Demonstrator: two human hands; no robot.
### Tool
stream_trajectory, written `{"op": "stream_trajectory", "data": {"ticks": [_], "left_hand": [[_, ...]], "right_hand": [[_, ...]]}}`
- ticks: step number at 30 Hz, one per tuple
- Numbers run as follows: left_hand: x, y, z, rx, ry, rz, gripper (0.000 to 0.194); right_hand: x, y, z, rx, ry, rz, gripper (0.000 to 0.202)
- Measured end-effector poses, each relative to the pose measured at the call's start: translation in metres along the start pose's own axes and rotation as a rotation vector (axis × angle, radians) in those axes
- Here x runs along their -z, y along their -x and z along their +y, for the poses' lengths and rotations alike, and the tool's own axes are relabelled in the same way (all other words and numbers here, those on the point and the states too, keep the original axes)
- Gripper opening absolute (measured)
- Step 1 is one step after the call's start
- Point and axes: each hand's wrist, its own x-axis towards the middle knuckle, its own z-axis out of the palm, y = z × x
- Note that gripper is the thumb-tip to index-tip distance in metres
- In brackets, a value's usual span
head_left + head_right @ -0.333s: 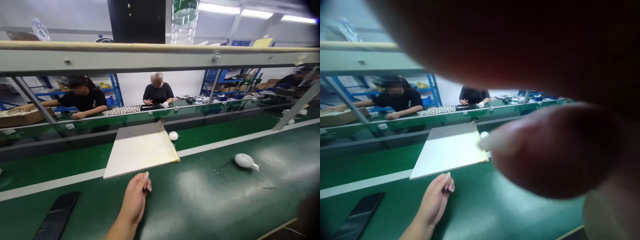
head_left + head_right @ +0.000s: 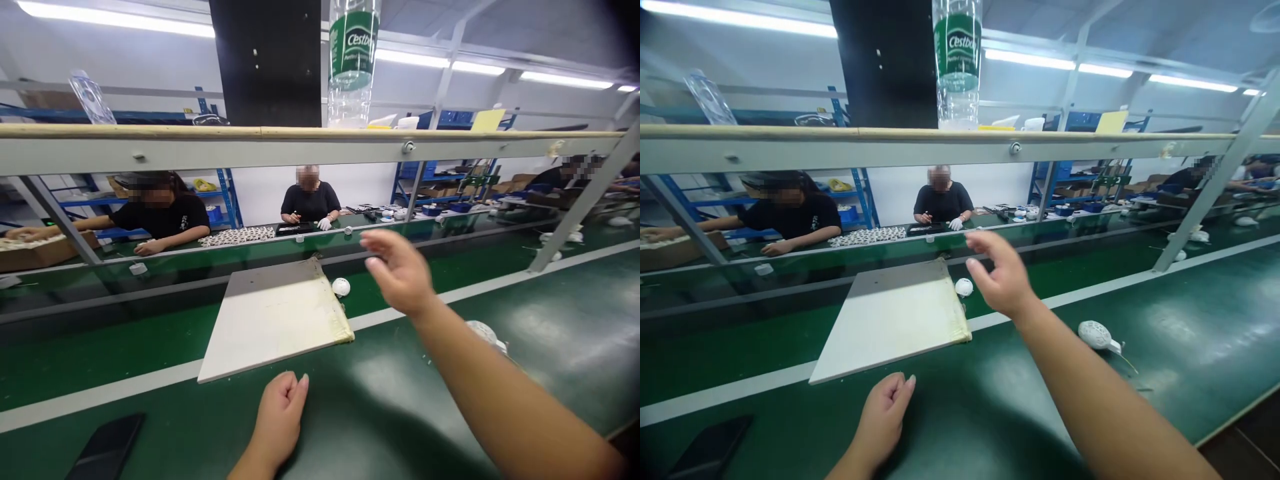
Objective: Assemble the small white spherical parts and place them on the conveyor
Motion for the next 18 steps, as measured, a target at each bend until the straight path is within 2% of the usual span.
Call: {"op": "stream_trajectory", "data": {"ticks": [4,6,8,10,12,16,18], "left_hand": [[-0.006,-0.005,-0.005,0.014,-0.045,-0.021,0.050],[-0.007,-0.006,-0.003,0.034,-0.046,-0.040,0.049],[-0.007,-0.007,0.000,0.055,-0.044,-0.056,0.049],[-0.007,-0.007,0.001,0.062,-0.033,-0.058,0.049],[-0.007,-0.006,0.000,0.062,-0.009,-0.047,0.050],[-0.007,-0.006,-0.003,0.081,0.094,-0.030,0.052],[-0.005,-0.008,-0.004,0.089,0.185,-0.011,0.053]], "right_hand": [[-0.077,0.013,0.047,-0.423,-0.010,-0.232,0.066],[-0.108,0.023,0.068,-0.455,-0.016,-0.277,0.069],[-0.128,0.029,0.081,-0.482,-0.018,-0.287,0.069],[-0.134,0.028,0.088,-0.504,-0.016,-0.267,0.067],[-0.130,0.024,0.089,-0.525,-0.012,-0.221,0.064],[-0.103,0.022,0.074,-0.584,-0.023,-0.087,0.065],[-0.086,0.028,0.054,-0.629,-0.190,-0.016,0.063]]}}
